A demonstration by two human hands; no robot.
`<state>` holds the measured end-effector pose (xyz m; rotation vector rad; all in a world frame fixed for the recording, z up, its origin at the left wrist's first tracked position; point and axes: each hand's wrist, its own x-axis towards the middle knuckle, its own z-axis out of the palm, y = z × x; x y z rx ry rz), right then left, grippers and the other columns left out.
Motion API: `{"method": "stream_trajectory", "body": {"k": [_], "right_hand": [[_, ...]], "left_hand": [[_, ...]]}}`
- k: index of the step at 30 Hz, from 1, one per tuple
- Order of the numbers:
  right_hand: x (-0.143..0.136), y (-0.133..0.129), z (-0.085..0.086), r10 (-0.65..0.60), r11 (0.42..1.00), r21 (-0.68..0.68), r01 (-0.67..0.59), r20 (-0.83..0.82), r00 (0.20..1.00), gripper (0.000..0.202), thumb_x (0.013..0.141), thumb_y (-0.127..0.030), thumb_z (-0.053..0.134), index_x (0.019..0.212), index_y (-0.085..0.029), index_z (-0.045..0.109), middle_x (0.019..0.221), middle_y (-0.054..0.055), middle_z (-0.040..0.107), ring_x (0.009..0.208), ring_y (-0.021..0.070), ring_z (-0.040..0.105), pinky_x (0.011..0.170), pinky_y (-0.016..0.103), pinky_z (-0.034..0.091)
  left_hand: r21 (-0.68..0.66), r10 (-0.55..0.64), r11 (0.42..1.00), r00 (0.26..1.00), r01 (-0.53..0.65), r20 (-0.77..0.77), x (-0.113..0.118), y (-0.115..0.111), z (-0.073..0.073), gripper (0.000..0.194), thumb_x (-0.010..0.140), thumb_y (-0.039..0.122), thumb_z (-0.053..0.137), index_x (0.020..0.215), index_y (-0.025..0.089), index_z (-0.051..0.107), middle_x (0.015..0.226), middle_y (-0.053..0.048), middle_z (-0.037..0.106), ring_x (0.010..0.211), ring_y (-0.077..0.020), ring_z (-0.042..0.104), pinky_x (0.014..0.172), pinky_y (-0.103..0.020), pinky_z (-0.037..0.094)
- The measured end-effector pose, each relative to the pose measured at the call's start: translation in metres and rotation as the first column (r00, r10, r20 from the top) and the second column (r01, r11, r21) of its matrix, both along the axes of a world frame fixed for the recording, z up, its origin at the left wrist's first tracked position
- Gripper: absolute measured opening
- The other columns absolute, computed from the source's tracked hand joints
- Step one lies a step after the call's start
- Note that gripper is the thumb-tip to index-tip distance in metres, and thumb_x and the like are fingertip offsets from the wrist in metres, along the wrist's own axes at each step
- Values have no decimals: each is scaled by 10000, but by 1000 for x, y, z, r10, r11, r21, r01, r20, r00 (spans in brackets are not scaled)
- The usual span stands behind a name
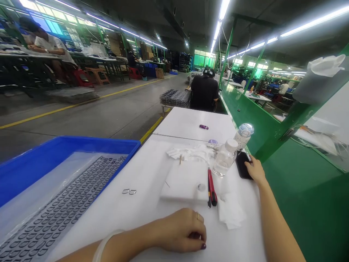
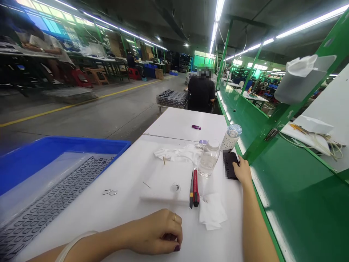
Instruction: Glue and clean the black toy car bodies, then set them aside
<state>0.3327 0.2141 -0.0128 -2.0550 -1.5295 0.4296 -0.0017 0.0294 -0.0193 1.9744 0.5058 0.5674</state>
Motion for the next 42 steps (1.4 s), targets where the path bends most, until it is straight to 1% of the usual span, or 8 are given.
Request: {"method": "stream_trajectory", "body": {"k": [5,8,13,18,24,29,36,42], "right_hand": [[14,-4,-11,48,998,33,-45,-102,994,740,764,-370,569,1467,-143,523,1255,129,626,1076,268,618,957,350,490],[18,-5,-14,40,998,48,-34,-128,991,725,757,-381,583,1444,-154,555,1276,128,632,978,257,640,928,365,503],[18,-6,-11,35,998,52,-27,-157,987,622,813,-383,514,1361,-120,642,1318,154,634,1192,300,588,1022,369,451],[15,-8,-8,57,998,20,-55,-164,985,673,738,-324,574,1372,-106,635,1373,160,604,1153,300,617,983,367,481],[12,-3,-10,22,999,45,-15,-157,987,618,806,-324,471,1345,-82,650,1392,185,587,1295,327,522,1112,425,378],[15,-6,-13,67,996,66,-56,-168,984,616,729,-283,541,1314,-149,681,1368,132,611,1282,305,534,1089,373,406],[13,-7,-12,34,998,59,-22,-211,977,609,767,-321,518,1327,-132,665,1373,158,595,1291,307,524,1087,376,412],[15,-14,-12,84,996,50,-74,-254,964,682,714,-305,583,1369,-124,626,1398,151,577,1220,300,576,998,352,486]], "left_hand": [[-56,-7,998,997,3,-78,-3,-1,11,69,831,135,661,837,193,696,669,24,496,634,-112,485,577,-215,354],[-76,-7,997,993,-2,-122,-3,-1,16,73,845,141,643,841,192,696,689,20,508,637,-108,488,581,-213,356],[-80,-11,997,989,-1,-147,-4,-1,16,73,850,144,643,856,189,700,712,14,532,651,-109,500,600,-212,366],[-80,-6,997,989,-6,-151,-4,-1,18,78,853,141,642,863,188,703,720,14,535,653,-108,499,594,-209,361],[-90,-17,996,990,4,-137,-4,-1,18,87,847,131,638,860,194,697,719,16,523,640,-106,493,590,-210,365],[-67,-14,998,989,4,-149,-4,-2,20,86,853,160,613,851,196,691,715,3,531,641,-123,496,592,-229,367],[-44,-15,999,988,8,-155,-3,-2,19,102,869,197,599,869,191,700,730,-13,550,654,-136,517,597,-236,385],[-83,0,996,987,-13,-161,-3,-3,22,104,844,165,603,851,197,702,725,-7,546,642,-129,510,592,-232,373]]}}
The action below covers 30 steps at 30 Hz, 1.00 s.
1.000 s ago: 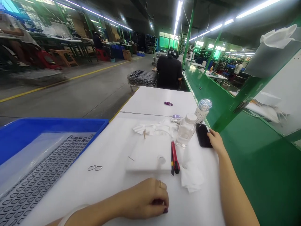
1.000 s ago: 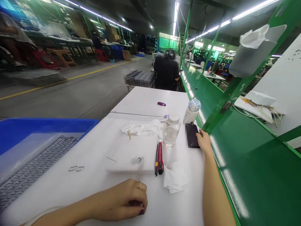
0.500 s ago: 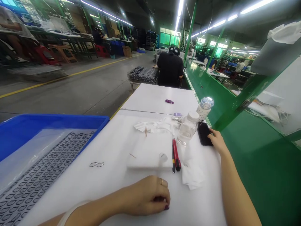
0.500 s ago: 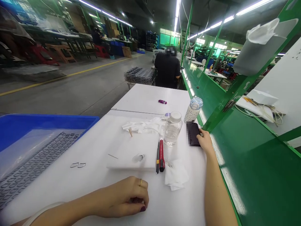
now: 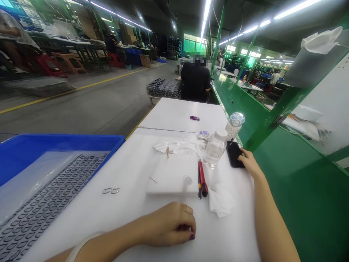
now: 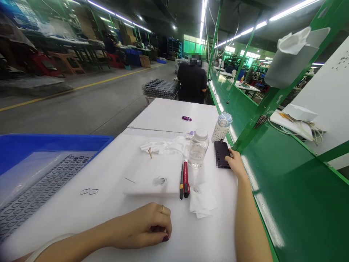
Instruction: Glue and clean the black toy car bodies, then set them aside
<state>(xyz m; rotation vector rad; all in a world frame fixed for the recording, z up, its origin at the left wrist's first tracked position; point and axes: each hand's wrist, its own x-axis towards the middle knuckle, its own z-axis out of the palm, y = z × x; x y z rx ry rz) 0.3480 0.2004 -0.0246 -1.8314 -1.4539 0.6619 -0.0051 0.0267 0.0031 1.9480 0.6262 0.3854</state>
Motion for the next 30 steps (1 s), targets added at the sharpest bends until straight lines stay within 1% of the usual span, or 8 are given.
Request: {"method": "stream_trajectory", "body": {"k": [2,6,11,20,23,25,27,30], "right_hand": [[0,0,-2,-3,1000,11,3,-1,1000,672,712,-317,608,1358,-134,632,1378,145,586,1213,297,577,1004,359,481],[-2,4,-4,-51,998,42,50,4,999,599,759,-333,572,1320,-141,653,1358,154,586,1284,305,522,1102,399,402],[-3,4,-5,-59,998,27,59,-17,998,625,736,-294,557,1334,-135,641,1356,148,586,1217,287,576,1015,360,473],[-8,2,-1,-86,996,30,87,-35,996,609,766,-379,615,1319,-127,650,1368,151,593,1206,291,583,997,351,471],[-10,3,-2,-127,990,50,128,-24,992,553,786,-420,622,1259,-139,679,1318,149,622,1229,303,561,1066,391,418],[-11,6,-3,-161,985,57,162,-24,987,562,773,-424,645,1256,-139,672,1294,152,633,1230,318,553,1090,430,393],[-10,8,-4,-182,982,51,184,-50,982,583,787,-432,632,1294,-144,642,1269,148,648,1209,313,567,1064,433,421],[-7,7,0,-169,985,13,172,-125,978,553,883,-465,495,1331,-165,616,1226,127,684,1104,267,639,927,363,519]], "left_hand": [[-2,0,1000,1000,0,-3,0,0,1,100,843,154,606,842,197,696,717,-1,533,632,-124,497,589,-231,363],[14,-4,1000,1000,4,-13,1,0,0,84,852,151,614,838,199,682,710,7,519,643,-124,489,603,-230,360],[24,-8,1000,1000,9,-30,3,1,-1,85,862,166,605,850,197,684,710,6,519,652,-124,488,604,-232,363],[13,-13,1000,999,14,-49,1,1,-1,83,869,194,601,854,199,682,719,-5,533,657,-135,504,602,-231,375],[0,-9,1000,999,9,-47,1,1,0,88,860,187,602,850,200,688,718,-3,531,656,-131,500,600,-227,372],[1,-10,1000,999,10,-38,2,1,0,90,859,184,600,845,198,688,712,-1,524,649,-128,495,596,-226,369],[8,-11,1000,999,11,-30,2,1,0,88,861,177,600,844,199,683,716,0,521,643,-127,494,594,-227,371],[21,-11,1000,1000,12,-29,1,1,0,86,858,166,604,850,203,681,727,0,528,638,-127,496,592,-230,373]]}}
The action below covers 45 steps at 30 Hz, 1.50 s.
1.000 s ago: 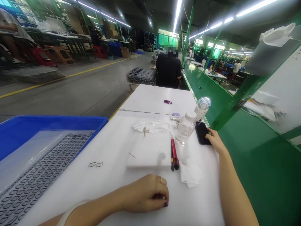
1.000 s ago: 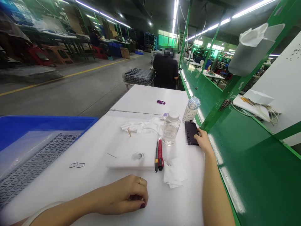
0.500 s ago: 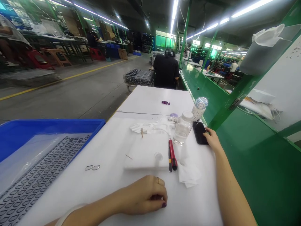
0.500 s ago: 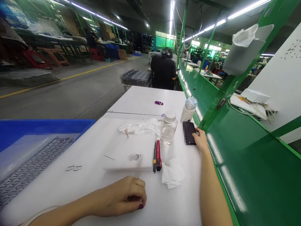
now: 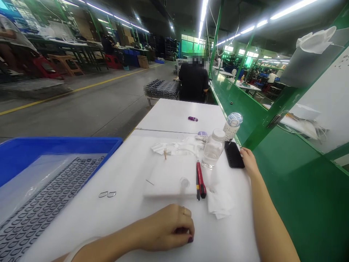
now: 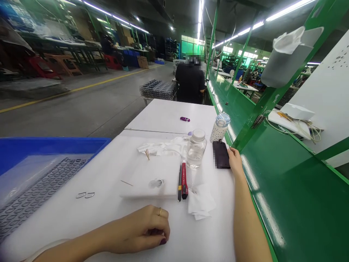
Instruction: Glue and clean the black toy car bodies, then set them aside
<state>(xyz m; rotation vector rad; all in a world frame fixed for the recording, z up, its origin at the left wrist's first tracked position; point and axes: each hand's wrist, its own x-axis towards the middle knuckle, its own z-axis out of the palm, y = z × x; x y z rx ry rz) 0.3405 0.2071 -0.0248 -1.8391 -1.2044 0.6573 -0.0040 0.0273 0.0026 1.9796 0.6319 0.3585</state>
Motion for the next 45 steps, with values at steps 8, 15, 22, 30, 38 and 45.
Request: {"method": "stream_trajectory", "body": {"k": [8,15,22,30,38,45], "right_hand": [[1,-22,28,198,974,-99,-204,-70,978,560,722,-249,593,1270,-177,684,1290,114,671,1104,290,646,872,342,540],[7,-32,37,296,931,-186,-314,-122,948,779,731,-285,601,1495,-179,488,1529,110,480,1287,288,543,1038,368,479],[8,-30,30,243,957,-136,-255,-98,965,754,707,-282,717,1441,-201,567,1475,121,545,1266,305,571,1000,367,515],[1,-14,17,63,998,-15,-64,-54,997,436,834,-349,590,1193,-152,739,1276,124,700,1165,299,640,1013,402,491],[-6,-9,11,33,999,38,-37,103,994,493,839,-490,575,1124,-130,752,1245,152,693,1182,319,605,1047,437,429],[-2,-5,6,32,998,49,-41,168,985,497,820,-489,587,1133,-136,742,1178,151,701,1138,309,612,1005,427,449]], "left_hand": [[-11,-3,1000,1000,3,6,-2,-1,-2,95,841,144,618,848,206,689,738,4,543,659,-122,509,605,-217,378],[-21,7,1000,1000,-7,12,-2,0,-1,88,841,148,621,845,201,690,738,-1,547,657,-126,509,607,-222,379],[-3,-5,1000,1000,5,20,-2,0,-2,96,843,137,618,849,200,690,731,1,541,644,-123,504,599,-220,373],[-9,9,1000,1000,-9,30,-2,-1,-1,99,839,128,633,857,194,704,731,8,535,649,-112,502,600,-206,378],[3,9,1000,999,-9,54,-3,-2,-4,123,825,97,654,873,185,725,737,7,554,654,-107,514,592,-193,382],[15,9,1000,999,-9,45,-3,-2,-3,131,824,84,672,883,182,736,750,7,565,654,-105,521,601,-189,396]]}}
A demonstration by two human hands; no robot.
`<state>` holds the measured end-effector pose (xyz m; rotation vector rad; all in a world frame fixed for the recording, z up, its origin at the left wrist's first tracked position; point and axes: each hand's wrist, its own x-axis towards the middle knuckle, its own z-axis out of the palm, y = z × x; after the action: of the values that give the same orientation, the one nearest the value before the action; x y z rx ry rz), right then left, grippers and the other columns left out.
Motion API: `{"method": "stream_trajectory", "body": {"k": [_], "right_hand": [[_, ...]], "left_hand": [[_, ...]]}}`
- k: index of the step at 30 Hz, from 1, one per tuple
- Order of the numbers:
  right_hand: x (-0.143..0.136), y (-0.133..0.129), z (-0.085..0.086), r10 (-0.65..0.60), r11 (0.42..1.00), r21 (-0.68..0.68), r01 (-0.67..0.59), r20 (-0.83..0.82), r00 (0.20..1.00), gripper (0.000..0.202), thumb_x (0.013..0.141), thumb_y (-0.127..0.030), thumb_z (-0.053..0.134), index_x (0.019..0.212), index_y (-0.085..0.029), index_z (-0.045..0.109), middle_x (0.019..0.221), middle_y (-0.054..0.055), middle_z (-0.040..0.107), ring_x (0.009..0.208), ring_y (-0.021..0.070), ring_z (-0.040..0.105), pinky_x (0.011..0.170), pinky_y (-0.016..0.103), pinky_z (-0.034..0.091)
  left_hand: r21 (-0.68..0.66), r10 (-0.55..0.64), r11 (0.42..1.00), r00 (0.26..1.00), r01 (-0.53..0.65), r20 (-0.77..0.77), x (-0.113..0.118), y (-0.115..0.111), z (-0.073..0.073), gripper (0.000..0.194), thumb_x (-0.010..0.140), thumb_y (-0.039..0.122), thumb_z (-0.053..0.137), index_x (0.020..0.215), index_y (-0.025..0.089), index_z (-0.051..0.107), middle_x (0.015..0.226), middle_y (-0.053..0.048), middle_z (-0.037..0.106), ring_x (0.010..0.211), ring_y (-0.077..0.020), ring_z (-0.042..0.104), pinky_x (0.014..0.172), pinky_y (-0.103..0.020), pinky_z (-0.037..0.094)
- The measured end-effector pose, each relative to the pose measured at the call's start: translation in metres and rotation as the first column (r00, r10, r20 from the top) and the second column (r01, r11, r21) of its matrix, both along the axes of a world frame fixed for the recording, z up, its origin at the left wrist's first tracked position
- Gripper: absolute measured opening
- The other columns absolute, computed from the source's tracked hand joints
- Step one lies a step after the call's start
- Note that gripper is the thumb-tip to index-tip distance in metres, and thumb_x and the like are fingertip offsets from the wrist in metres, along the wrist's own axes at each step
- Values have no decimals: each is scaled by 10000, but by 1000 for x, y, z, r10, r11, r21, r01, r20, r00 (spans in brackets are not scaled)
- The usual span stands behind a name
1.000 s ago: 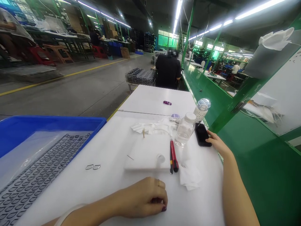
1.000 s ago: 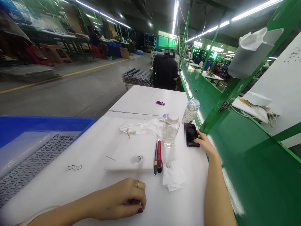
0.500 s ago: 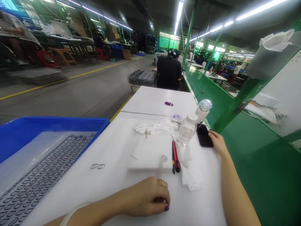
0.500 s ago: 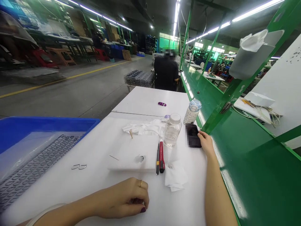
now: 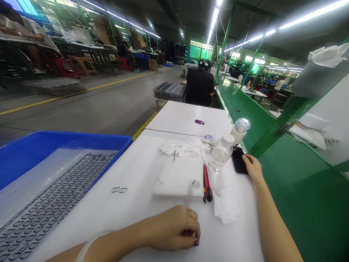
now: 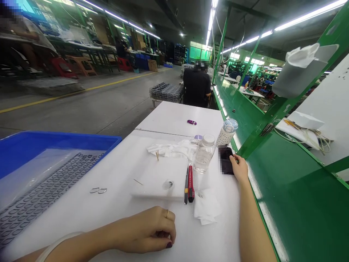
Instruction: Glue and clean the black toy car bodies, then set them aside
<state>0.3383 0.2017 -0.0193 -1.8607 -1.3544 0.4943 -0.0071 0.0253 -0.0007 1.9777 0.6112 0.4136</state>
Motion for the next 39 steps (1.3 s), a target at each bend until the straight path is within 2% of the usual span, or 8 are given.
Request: {"method": "stream_trajectory", "body": {"k": [6,11,16,21,24,28,33,39], "right_hand": [[0,0,-1,11,1000,-6,-11,2,1000,522,822,-492,574,1165,-130,731,1212,163,683,1188,324,590,1050,450,430],[1,-2,3,26,998,-59,-31,-79,997,543,828,-449,557,1244,-133,701,1336,161,642,1264,336,562,1100,448,415],[11,-10,10,106,979,-143,-142,-234,966,600,755,-286,572,1344,-212,656,1428,78,607,1287,287,583,1060,369,484],[18,-14,13,198,951,-156,-268,-357,913,690,712,-232,589,1402,-247,601,1505,49,538,1341,286,531,1130,424,425],[19,-15,14,248,934,-166,-316,-333,910,751,702,-248,611,1450,-217,549,1479,77,554,1283,290,563,1111,435,439],[15,-17,17,236,944,-168,-284,-259,937,723,707,-280,627,1426,-218,576,1382,89,620,1218,292,597,1016,404,505],[2,-11,18,194,961,-153,-231,-223,955,529,718,-294,579,1216,-190,722,1229,113,698,1196,347,597,948,423,526],[6,-11,16,193,960,-143,-240,-284,939,678,653,-208,518,1313,-190,672,1338,81,663,1250,302,590,986,386,519]], "left_hand": [[3,3,1000,1000,-2,-15,0,0,1,138,821,71,678,895,168,742,750,7,559,649,-99,515,591,-185,389],[-4,2,1000,999,-2,-37,1,0,3,135,827,74,678,893,175,738,758,8,560,660,-101,516,605,-191,388],[-11,-1,1000,999,1,-46,1,0,4,119,836,89,668,877,187,721,750,13,552,662,-104,508,612,-203,376],[-8,-10,1000,998,10,-59,0,0,3,114,849,103,645,876,196,706,751,14,549,677,-109,508,633,-209,378],[-16,-15,1000,998,14,-62,-1,0,1,100,857,125,634,873,198,699,747,13,542,672,-110,504,626,-209,375],[-20,-19,1000,998,18,-64,-1,1,0,88,857,156,618,865,201,693,745,4,542,676,-121,509,622,-216,379],[-30,-19,999,996,17,-92,1,2,4,92,860,171,599,866,209,683,756,-5,546,683,-135,516,623,-225,382],[-35,-23,999,991,19,-135,1,2,6,111,869,171,595,891,212,695,777,-7,564,701,-136,522,637,-228,378]]}}
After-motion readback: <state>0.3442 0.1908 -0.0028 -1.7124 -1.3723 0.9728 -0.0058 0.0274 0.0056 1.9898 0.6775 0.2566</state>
